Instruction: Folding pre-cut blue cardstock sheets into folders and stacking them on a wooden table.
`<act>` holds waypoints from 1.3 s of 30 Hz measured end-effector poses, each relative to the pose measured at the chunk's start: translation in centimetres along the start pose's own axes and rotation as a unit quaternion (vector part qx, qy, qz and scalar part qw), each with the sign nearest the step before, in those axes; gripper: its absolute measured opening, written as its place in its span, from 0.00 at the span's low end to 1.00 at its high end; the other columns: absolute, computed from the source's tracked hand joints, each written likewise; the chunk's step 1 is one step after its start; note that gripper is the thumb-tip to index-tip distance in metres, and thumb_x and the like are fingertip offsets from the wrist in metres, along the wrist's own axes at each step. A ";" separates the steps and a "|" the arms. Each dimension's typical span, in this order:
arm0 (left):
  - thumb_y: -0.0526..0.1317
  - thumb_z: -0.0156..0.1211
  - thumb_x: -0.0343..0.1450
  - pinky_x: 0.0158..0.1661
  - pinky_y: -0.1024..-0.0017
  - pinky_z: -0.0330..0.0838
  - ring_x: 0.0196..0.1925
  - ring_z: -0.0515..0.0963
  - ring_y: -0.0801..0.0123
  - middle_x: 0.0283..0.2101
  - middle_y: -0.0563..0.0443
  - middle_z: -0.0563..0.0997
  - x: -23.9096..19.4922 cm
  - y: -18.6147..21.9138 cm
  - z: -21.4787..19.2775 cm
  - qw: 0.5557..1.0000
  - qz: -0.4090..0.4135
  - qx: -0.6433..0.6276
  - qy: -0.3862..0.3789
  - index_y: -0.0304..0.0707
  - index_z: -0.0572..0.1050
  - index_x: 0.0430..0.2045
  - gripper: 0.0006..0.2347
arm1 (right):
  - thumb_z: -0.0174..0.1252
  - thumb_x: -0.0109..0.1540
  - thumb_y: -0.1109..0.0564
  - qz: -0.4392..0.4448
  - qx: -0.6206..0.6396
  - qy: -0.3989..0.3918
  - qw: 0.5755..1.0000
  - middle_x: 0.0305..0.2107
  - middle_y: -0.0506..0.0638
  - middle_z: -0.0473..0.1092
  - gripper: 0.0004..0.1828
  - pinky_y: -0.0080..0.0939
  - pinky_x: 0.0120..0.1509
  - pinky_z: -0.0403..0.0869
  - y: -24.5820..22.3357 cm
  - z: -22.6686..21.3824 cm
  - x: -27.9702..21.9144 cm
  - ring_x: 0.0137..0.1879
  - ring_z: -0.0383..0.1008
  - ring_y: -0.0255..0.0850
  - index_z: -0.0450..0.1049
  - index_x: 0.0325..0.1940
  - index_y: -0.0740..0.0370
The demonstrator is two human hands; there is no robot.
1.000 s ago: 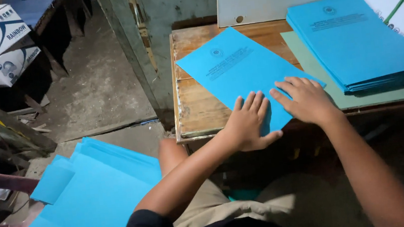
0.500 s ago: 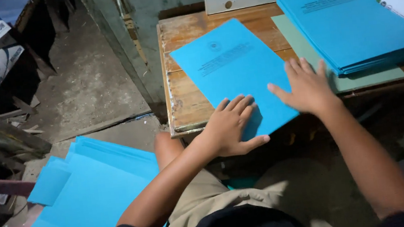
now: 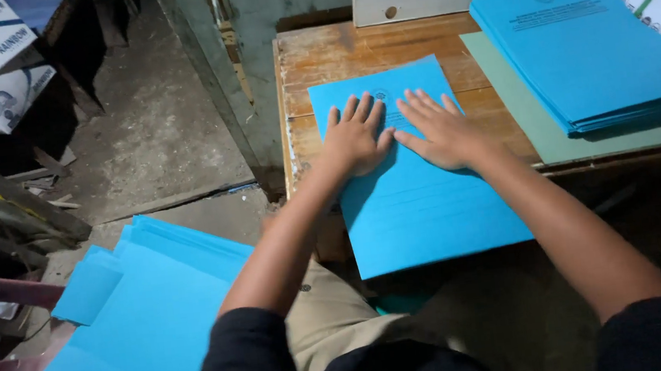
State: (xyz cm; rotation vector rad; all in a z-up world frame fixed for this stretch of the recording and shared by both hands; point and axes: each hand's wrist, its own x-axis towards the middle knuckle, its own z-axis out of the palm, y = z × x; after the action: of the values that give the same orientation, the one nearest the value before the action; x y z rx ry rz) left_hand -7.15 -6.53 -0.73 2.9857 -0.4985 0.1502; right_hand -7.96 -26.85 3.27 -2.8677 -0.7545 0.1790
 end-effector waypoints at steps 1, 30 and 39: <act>0.61 0.29 0.78 0.73 0.41 0.41 0.81 0.48 0.49 0.79 0.42 0.52 -0.1 0.1 -0.4 1.000 -0.003 0.004 0.003 0.48 0.53 0.75 0.31 | 0.31 0.70 0.25 -0.004 0.000 0.003 1.000 0.80 0.50 0.36 0.44 0.62 0.85 0.34 -0.2 -0.2 0.0 0.85 0.31 0.48 0.43 0.83 0.49; 0.69 0.41 0.69 0.74 0.43 0.34 0.80 0.50 0.53 0.76 0.37 0.57 0.4 -0.4 -2.1 0.960 -0.271 -0.011 0.072 0.28 0.56 0.71 0.44 | 0.29 0.65 0.17 0.271 0.038 0.036 0.961 0.80 0.59 0.35 0.59 0.81 0.79 0.29 -5.0 -3.6 3.8 0.85 0.29 0.52 0.40 0.83 0.65; 0.72 0.37 0.69 0.72 0.39 0.40 0.81 0.45 0.46 0.77 0.32 0.52 0.2 -0.5 -3.0 0.961 -0.272 -0.021 0.040 0.25 0.53 0.72 0.47 | 0.25 0.67 0.17 0.183 0.017 0.030 0.983 0.79 0.65 0.32 0.58 0.73 0.82 0.30 1.1 0.2 2.9 0.84 0.27 0.59 0.38 0.82 0.68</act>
State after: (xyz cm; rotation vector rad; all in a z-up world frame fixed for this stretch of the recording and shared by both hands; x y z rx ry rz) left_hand -7.02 -5.74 2.20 2.9285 0.3293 0.2016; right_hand -4.96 -26.33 2.69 -2.9359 -0.2050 0.1474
